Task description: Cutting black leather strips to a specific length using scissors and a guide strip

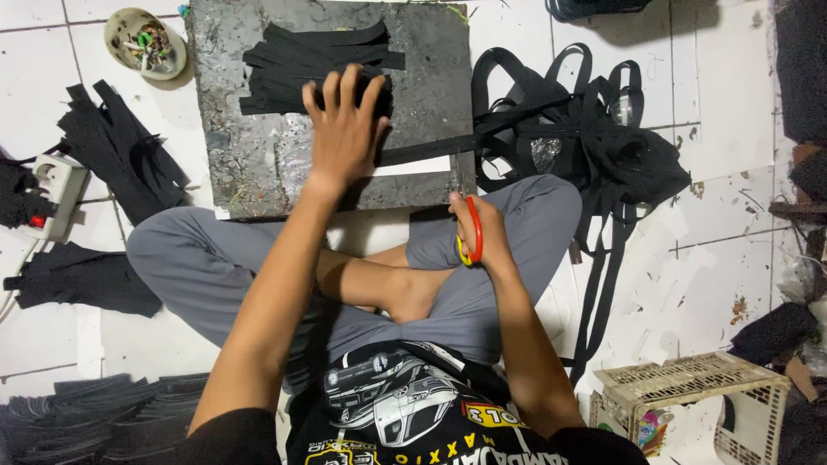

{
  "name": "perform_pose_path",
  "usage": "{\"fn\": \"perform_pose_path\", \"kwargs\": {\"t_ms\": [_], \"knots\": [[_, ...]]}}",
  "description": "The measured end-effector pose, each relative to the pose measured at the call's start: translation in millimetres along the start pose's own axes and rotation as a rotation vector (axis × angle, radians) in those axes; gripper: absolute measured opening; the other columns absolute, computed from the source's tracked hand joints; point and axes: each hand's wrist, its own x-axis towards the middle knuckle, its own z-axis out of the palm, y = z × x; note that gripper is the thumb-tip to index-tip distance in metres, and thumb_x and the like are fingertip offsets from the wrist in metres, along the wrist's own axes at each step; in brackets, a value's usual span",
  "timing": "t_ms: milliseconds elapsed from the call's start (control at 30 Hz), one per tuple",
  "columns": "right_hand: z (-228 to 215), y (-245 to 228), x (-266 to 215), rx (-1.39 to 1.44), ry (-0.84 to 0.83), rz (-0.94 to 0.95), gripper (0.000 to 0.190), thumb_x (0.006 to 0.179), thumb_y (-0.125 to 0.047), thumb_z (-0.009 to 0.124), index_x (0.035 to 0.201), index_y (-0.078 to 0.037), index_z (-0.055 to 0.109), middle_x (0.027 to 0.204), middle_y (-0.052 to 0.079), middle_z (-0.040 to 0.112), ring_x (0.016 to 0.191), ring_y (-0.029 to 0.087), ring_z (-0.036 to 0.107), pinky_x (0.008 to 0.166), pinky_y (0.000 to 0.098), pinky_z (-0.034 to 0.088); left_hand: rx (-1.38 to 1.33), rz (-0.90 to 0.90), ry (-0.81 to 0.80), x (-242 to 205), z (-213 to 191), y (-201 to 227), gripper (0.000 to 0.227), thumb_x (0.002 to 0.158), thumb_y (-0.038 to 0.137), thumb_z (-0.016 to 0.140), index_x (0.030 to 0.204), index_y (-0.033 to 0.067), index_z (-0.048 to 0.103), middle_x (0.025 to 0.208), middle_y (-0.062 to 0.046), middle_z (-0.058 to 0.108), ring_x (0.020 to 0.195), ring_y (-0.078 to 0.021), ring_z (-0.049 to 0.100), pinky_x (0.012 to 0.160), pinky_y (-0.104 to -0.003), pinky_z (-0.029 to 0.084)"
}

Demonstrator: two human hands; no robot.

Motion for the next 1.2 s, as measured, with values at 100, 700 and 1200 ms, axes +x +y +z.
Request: {"fn": "perform_pose_path", "kwargs": {"t_ms": [100,700,1200], "knots": [[1,26,15,0.004,-0.013,-0.04,0.038,0.101,-0.038,0.061,0.093,-0.002,0.068,0.047,0.011,0.052,0.031,0.019,0.055,0.03,0.0268,0.042,-0.095,-0.033,0.061,-31,2,35,0.053,0.096,0.031,0.073,0.143,0.0145,0.055,0.148,-0.017,0.045,0.134,-0.0356,0.036,0.11,-0.059,0.02],[14,22,-12,-0.006,0.016,-0.069,0.04,0.1,-0.038,0.061,0.084,-0.001,0.065,0.046,0.012,0.055,0.033,0.021,0.058,0.032,0.0285,0.046,-0.004,0.027,-0.03,-108,-2,82,0.062,0.105,0.051,0.047,0.157,0.0192,0.043,0.154,-0.012,0.045,0.134,-0.0359,0.043,0.102,-0.056,0.029],[3,25,-6,-0.047,-0.021,-0.054,0.04,0.098,-0.039,0.063,0.083,-0.002,0.066,0.047,0.012,0.055,0.033,0.02,0.058,0.031,0.0271,0.045,-0.087,0.104,-0.094,-78,2,100,0.07,0.101,0.05,0.054,0.16,0.0155,0.039,0.167,-0.015,0.031,0.156,-0.0358,0.022,0.122,-0.059,0.017]]}}
